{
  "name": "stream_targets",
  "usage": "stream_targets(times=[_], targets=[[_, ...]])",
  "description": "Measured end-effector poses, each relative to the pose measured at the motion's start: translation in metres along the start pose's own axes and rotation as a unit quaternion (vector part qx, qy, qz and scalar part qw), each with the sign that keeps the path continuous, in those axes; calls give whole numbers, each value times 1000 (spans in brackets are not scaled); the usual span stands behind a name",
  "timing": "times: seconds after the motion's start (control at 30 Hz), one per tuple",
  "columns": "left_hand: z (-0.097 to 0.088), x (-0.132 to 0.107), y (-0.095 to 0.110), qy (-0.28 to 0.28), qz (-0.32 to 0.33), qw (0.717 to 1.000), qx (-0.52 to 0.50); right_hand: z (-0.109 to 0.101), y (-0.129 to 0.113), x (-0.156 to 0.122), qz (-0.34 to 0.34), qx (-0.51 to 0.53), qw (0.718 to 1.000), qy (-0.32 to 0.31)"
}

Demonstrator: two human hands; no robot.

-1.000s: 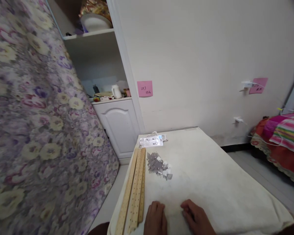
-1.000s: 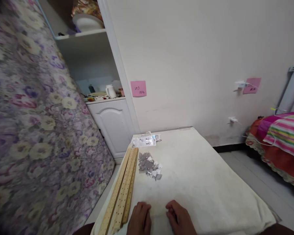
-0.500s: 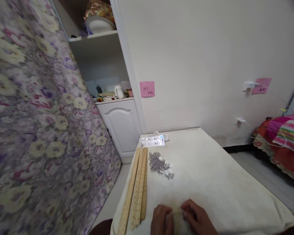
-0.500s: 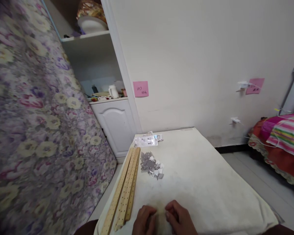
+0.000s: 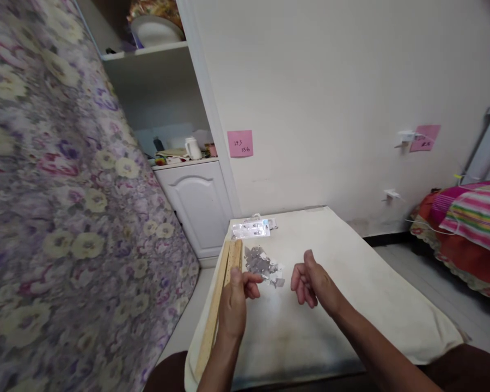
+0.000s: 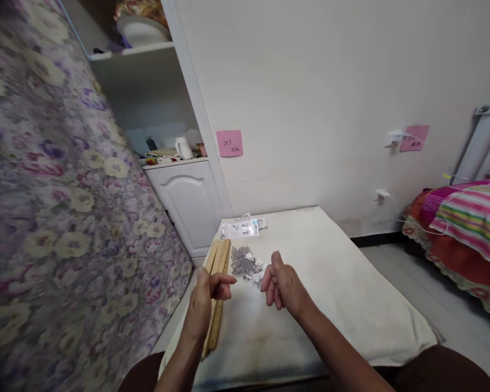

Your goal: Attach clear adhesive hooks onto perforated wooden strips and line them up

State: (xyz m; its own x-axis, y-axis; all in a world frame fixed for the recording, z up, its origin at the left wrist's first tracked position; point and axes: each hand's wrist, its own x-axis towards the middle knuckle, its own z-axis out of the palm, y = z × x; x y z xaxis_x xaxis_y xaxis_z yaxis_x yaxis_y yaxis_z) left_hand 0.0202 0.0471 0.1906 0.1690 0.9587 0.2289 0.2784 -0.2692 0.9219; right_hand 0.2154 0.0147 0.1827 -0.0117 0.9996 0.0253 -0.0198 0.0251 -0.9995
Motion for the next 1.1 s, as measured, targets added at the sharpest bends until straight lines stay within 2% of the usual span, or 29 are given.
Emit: stream_targets(times=[0.23,0.53,0.97,1.1], targets=[[-7,20,0,-6,-37,999,-5,-5,-8,10,10,-25,1000,9],[-11,26,-3,-7,-69,997,-23,-13,-7,12,11,-5,1000,19],[-13,25,-10,-7,-65,998,-3,-18,4,14,12,-11,999,29],[-16,22,-13,0,-30,997,67,-16,6,12,-13,-18,999,33]])
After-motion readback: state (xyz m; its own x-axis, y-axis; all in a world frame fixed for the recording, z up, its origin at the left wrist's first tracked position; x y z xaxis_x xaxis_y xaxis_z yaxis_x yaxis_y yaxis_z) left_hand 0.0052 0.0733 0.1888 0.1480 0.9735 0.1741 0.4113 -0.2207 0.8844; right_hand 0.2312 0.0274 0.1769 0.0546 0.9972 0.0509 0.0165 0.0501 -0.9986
